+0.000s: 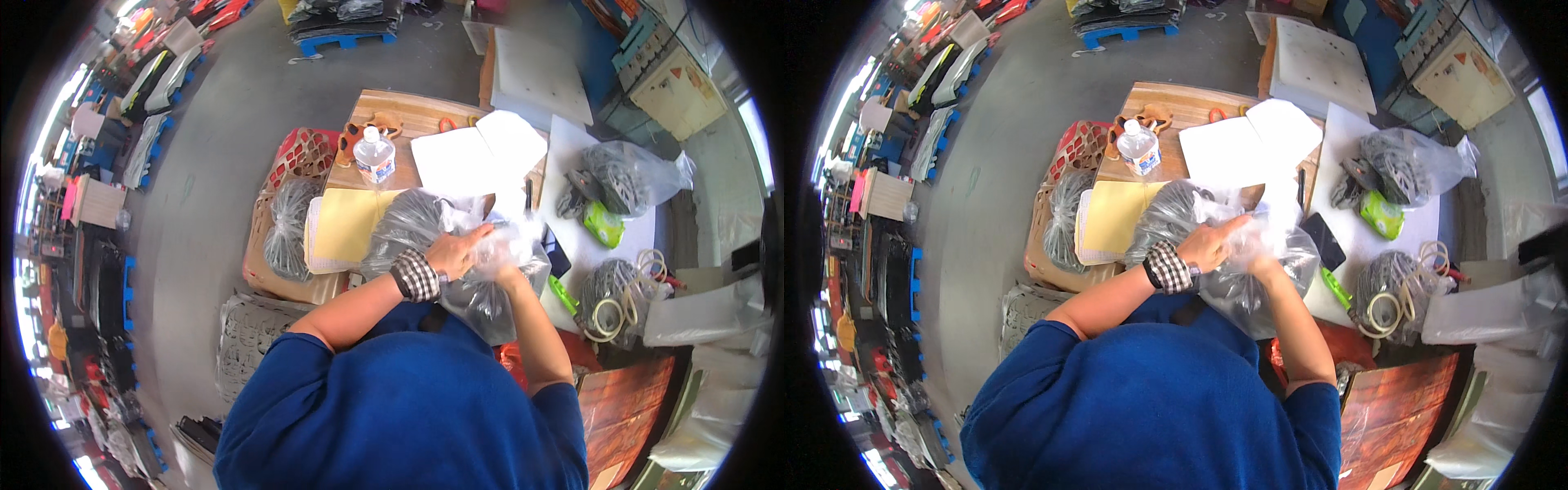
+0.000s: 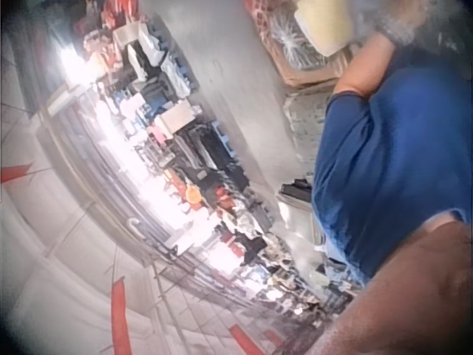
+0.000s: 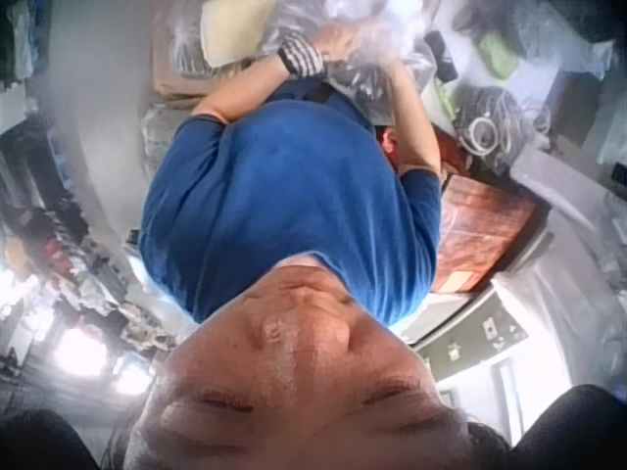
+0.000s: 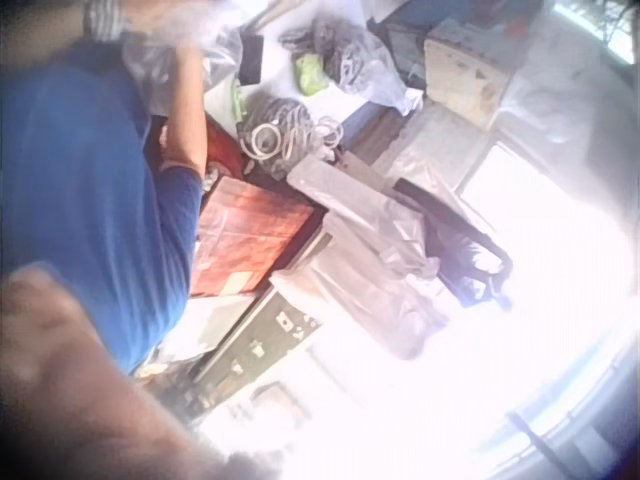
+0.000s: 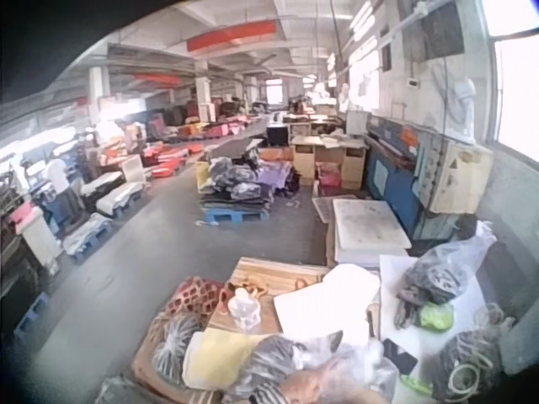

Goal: The person uses a hydraulic press with a die to cut decorative plastic pieces from a sheet, then removes and trims the cutouts. The person places the finished pieces into a plastic bag and ties it shut.

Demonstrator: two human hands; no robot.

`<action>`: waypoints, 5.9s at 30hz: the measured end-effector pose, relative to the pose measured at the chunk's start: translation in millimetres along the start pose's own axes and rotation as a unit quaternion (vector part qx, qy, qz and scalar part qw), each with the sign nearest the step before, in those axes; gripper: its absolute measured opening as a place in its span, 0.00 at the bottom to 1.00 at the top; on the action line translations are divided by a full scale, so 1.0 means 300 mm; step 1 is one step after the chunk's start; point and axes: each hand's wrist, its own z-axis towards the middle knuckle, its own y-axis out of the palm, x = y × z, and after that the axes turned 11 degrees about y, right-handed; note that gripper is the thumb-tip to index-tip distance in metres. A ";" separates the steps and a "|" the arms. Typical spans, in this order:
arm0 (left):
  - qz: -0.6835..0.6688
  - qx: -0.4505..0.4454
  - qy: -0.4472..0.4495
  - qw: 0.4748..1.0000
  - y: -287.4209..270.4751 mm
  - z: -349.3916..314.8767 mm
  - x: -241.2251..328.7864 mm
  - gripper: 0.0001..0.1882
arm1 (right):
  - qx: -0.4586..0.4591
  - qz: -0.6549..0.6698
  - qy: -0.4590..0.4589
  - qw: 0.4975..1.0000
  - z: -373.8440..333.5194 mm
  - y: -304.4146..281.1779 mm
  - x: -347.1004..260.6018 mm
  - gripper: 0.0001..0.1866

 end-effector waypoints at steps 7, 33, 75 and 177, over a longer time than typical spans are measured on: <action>0.049 0.017 -0.011 0.999 0.018 0.021 -0.017 0.34 | -0.013 -0.050 0.105 0.993 -0.052 0.064 -0.242 0.27; -0.027 0.024 0.156 0.987 -0.076 -0.155 0.078 0.13 | 0.083 -0.091 0.023 0.992 -0.093 0.025 -0.225 0.20; -0.013 0.037 0.054 0.998 -0.040 -0.033 -0.052 0.42 | 0.246 -0.385 -0.243 0.856 -0.117 0.161 -0.155 0.10; 0.112 0.029 -0.042 0.992 0.027 -0.031 -0.112 0.13 | 0.148 -0.390 -0.084 0.905 -0.006 0.041 -0.086 0.20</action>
